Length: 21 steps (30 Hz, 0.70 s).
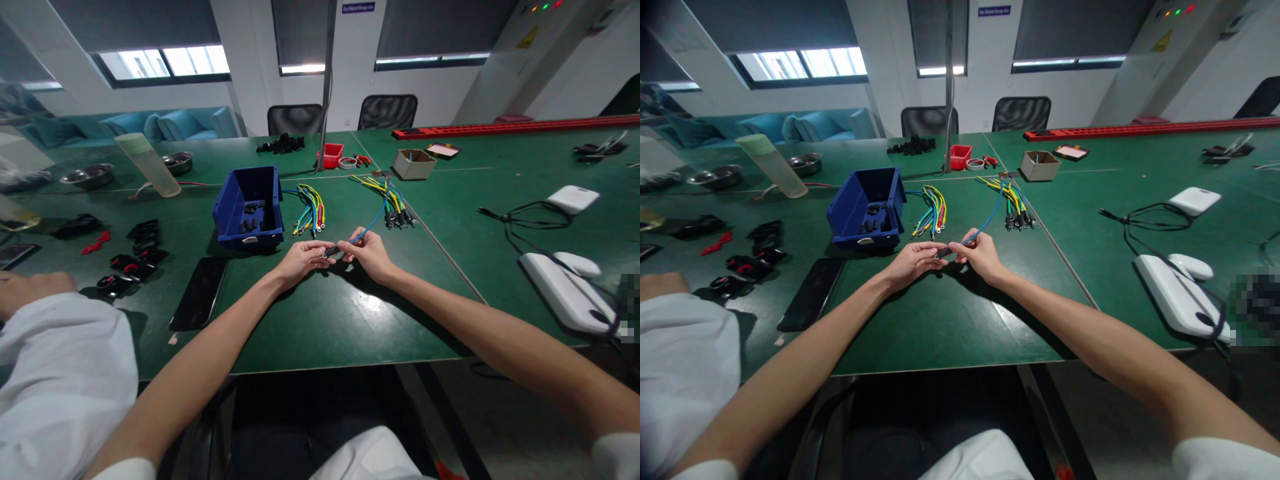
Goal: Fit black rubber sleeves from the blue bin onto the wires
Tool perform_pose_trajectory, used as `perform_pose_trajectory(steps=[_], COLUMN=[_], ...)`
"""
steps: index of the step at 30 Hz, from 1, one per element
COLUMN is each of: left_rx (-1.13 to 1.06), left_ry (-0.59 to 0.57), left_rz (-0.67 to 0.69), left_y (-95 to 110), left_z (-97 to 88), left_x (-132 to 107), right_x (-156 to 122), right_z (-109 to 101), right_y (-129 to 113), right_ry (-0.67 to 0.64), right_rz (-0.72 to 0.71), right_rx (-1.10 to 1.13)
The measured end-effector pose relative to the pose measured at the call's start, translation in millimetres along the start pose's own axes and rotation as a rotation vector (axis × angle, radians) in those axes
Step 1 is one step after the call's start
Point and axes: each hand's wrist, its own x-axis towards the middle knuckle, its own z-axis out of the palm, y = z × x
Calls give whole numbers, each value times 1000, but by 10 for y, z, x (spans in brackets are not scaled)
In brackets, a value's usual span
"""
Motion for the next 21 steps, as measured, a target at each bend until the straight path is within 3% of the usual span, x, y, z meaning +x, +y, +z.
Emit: perform_pose_trajectory(steps=[15,21], left_rx=[447,469], left_ry=[73,86], left_rz=[190,240], left_y=[-84,-109], left_z=[-21,-2], left_x=[38,30], right_x=[-37,-38], right_z=[21,22], right_y=[-29,-29], right_ry=[-30,-26], right_rz=[-71,-73], right_rx=[-77,-59])
